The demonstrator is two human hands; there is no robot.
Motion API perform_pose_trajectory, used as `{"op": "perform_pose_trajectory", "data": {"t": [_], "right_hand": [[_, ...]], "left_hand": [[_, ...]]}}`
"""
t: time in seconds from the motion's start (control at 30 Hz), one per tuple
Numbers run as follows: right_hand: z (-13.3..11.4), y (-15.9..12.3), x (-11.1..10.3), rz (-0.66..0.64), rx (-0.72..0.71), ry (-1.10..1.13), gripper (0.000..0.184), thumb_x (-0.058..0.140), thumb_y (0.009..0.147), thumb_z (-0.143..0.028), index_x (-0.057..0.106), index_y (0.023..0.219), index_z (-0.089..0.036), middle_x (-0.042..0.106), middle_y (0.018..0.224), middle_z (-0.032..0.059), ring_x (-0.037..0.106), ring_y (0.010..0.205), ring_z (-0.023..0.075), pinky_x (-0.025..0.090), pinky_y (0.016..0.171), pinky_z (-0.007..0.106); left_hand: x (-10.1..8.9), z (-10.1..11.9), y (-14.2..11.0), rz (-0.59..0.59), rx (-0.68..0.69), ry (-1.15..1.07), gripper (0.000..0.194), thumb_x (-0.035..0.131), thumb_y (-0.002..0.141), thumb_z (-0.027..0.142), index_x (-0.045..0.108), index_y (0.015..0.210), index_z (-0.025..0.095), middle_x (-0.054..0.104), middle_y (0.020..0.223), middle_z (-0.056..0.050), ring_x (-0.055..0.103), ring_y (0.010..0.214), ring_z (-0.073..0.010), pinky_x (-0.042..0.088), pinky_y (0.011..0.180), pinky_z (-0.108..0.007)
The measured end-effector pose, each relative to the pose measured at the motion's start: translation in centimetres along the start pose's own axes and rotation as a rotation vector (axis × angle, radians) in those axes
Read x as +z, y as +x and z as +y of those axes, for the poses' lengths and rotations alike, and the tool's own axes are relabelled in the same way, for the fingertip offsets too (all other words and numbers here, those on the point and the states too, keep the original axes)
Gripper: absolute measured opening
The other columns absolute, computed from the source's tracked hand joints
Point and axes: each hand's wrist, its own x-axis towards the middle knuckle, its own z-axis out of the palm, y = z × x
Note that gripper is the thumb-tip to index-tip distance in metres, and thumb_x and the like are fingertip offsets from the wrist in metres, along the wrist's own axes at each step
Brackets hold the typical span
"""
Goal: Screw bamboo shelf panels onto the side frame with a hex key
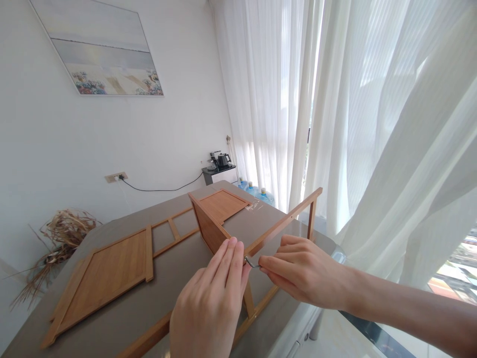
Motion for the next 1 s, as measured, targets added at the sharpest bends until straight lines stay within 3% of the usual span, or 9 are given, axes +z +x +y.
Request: {"op": "perform_pose_trajectory", "data": {"t": [0.4,0.67,0.83,1.0], "right_hand": [[-0.7,-0.4,1.9,0.007,0.145,0.218,0.020,0.040,0.102,-0.019,0.058,0.095,-0.018,0.054,0.061,-0.0044,0.039,0.052,0.0108,0.035,0.065,0.029],[-0.7,-0.4,2.0,0.065,0.098,0.148,0.018,0.039,0.101,-0.017,0.055,0.092,-0.018,0.055,0.067,-0.0029,0.037,0.054,0.0113,0.032,0.062,0.029],[-0.7,-1.1,3.1,0.195,0.063,0.127,0.012,0.045,0.098,-0.014,0.054,0.091,-0.018,0.053,0.064,-0.0034,0.038,0.053,0.0116,0.030,0.059,0.030],[0.2,-1.6,2.4,0.411,0.058,0.208,0.014,0.052,0.092,-0.009,0.054,0.101,-0.019,0.062,0.079,0.0021,0.050,0.069,0.0152,0.037,0.064,0.030]], "left_hand": [[0.0,0.0,0.2,-0.007,0.007,-0.017,0.026,0.054,0.096,0.019,0.067,0.117,0.010,0.072,0.116,-0.007,0.072,0.098,-0.0199,0.052,0.069,-0.029],[-0.2,0.2,0.2,-0.068,-0.040,-0.032,0.028,0.052,0.096,0.021,0.064,0.121,0.014,0.072,0.118,-0.006,0.073,0.089,-0.0186,0.053,0.063,-0.029],[-0.4,0.4,0.1,-0.174,-0.120,-0.108,0.033,0.052,0.096,0.024,0.059,0.126,0.015,0.072,0.118,-0.006,0.072,0.094,-0.0201,0.056,0.066,-0.030],[-1.3,0.2,0.9,-0.436,-0.310,-0.260,0.043,0.062,0.090,0.031,0.053,0.132,0.024,0.069,0.124,-0.002,0.068,0.107,-0.0194,0.059,0.081,-0.030]]}}
